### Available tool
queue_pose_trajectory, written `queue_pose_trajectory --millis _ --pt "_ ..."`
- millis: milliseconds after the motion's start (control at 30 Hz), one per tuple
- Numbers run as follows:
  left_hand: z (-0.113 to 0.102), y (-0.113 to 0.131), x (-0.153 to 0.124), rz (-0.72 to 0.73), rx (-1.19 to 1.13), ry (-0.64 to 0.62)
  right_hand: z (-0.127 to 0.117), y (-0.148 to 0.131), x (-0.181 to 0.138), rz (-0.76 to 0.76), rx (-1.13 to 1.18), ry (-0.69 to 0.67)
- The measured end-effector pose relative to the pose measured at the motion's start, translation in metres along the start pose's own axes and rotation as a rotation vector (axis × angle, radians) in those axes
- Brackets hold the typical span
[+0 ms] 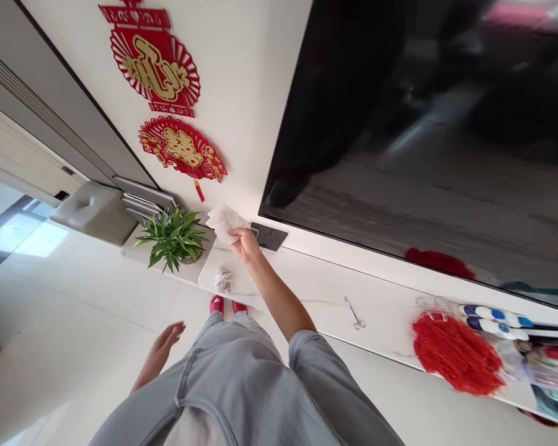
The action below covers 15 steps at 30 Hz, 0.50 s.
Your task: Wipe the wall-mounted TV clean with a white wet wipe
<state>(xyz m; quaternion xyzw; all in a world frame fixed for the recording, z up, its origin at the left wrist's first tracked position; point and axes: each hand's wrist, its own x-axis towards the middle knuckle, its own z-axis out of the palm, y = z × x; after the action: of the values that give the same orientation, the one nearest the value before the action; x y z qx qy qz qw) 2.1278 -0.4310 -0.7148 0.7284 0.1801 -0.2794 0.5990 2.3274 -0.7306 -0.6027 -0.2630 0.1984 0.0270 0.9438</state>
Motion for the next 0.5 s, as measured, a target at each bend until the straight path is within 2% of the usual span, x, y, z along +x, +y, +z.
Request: queue_pose_trajectory --millis 67,133,200,267,333,400,500 --pt "0.008 0.045 0.025 0.219 -0.153 -0.103 0.007 0.006 -0.019 0.019 -0.01 -0.042" --pt "0.026 0.104 0.047 0.445 -0.31 -0.334 0.014 0.012 -0.035 0.025 -0.03 -0.064" --pt "0.05 0.163 0.063 0.56 -0.447 -0.48 0.019 0.017 -0.045 0.002 -0.055 -0.057" --pt "0.074 0.209 0.074 0.528 -0.57 -0.473 0.021 0.02 -0.052 -0.051 -0.069 -0.044" --pt "0.095 0.238 0.085 0.393 -0.599 -0.466 0.017 0.019 -0.059 -0.118 -0.068 -0.046" --pt "0.11 0.253 0.098 0.323 -0.581 -0.436 0.003 0.015 -0.065 -0.151 -0.068 -0.056" --pt "0.128 0.27 0.123 0.346 -0.571 -0.33 -0.036 0.01 -0.078 -0.115 -0.09 0.027"
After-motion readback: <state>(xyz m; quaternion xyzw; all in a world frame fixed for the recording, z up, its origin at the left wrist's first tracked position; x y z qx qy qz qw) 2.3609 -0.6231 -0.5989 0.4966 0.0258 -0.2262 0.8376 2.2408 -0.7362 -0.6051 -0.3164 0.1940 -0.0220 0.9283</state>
